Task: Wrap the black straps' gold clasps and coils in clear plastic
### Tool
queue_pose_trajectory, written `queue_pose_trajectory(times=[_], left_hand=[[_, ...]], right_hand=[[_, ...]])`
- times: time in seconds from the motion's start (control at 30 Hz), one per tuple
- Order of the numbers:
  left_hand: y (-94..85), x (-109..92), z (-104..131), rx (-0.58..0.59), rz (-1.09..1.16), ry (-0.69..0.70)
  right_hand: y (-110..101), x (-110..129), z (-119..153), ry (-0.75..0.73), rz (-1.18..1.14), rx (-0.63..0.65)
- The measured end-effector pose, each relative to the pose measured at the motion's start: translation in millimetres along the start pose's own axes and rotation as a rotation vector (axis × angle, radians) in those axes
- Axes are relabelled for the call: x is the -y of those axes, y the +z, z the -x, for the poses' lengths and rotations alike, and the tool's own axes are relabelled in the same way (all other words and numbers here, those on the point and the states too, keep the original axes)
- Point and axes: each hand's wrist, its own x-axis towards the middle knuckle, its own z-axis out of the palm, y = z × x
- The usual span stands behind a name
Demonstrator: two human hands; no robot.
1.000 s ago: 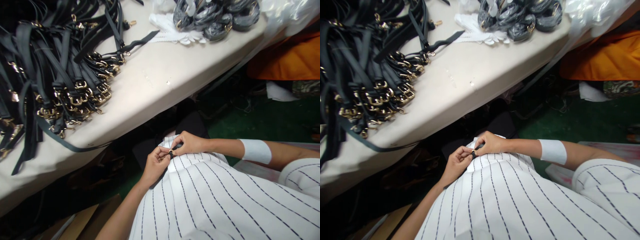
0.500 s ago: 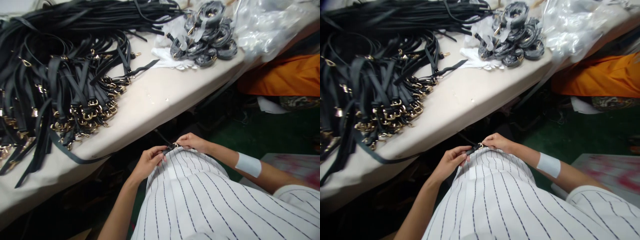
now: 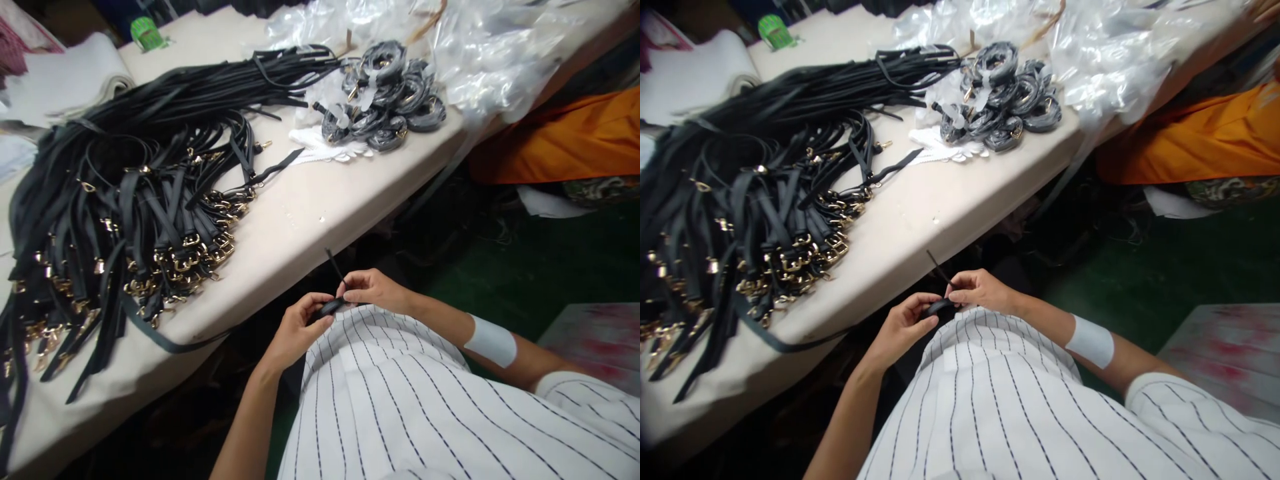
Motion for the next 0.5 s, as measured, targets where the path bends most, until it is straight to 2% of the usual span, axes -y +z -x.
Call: queue_pose_trajectory(times=[0.07,0.13,0.33,0.43,0.5], left_hand=[[-5.3,1,2,-0.033,-0.143,0.022],[-15.1,1,5,-0.036,-0.211,0.001],[-51.2,0,20,-0.054,-0.143,-0.057],[-58.7,7,23,-0.136,-0.084,-0.049],[-56.6,15,19,-0.21,-0.038,-0.05]], right_hand=[[-9,-2,-2,-0.046,-0.071,-0.091],[-26,-4,-2,-0.083,-0.154,-0.193],[-115,-20,12,-0.101,-0.338,-0.653],[-147,-36,22,-0.083,-0.294,-0.729],[-151,-42,26,-0.067,-0.281,-0.721]])
